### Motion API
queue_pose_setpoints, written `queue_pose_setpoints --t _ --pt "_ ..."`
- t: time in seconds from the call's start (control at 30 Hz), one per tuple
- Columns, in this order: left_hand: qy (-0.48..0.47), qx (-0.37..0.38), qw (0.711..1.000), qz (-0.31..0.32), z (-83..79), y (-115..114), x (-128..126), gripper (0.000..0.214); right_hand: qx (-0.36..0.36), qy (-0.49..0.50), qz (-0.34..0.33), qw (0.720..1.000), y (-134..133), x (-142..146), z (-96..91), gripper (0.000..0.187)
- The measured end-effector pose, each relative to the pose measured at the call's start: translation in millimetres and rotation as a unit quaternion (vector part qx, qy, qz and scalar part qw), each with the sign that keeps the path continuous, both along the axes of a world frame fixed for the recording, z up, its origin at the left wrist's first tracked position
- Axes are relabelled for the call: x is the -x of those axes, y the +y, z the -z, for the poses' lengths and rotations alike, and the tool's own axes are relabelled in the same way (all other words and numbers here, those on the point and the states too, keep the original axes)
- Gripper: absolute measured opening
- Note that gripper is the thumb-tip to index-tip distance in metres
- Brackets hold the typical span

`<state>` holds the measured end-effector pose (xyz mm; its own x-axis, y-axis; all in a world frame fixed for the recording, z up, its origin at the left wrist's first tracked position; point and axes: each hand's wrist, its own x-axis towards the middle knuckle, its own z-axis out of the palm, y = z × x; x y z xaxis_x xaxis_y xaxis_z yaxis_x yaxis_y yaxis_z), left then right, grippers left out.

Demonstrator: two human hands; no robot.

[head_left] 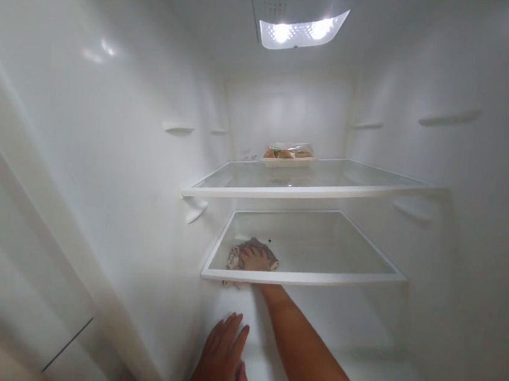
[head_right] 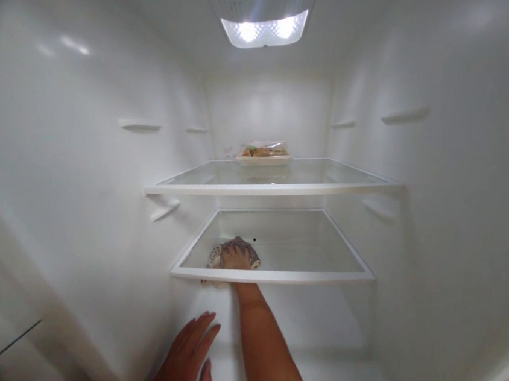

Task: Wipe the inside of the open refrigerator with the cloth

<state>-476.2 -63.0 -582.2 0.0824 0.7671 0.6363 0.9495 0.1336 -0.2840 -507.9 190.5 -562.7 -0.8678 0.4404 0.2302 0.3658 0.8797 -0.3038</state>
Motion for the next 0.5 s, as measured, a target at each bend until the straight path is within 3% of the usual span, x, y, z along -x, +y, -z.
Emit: queue_pose_setpoints --t 0.17,0.3,0.5 --pt "-0.003 0.007 1.0 0.007 -2.0 1 2 0.047 0.007 0.011 0.087 0.996 -11 10 -1.2 0.054" --pt "-0.006 0.011 1.0 0.018 -6.7 1 4 0.043 0.009 0.029 0.176 0.984 -21 -3 -3.5 0.058" --pt "-0.005 -0.017 0.999 0.043 -5.8 1 8 0.041 -0.011 0.044 0.249 0.967 22 -59 2.8 0.056"
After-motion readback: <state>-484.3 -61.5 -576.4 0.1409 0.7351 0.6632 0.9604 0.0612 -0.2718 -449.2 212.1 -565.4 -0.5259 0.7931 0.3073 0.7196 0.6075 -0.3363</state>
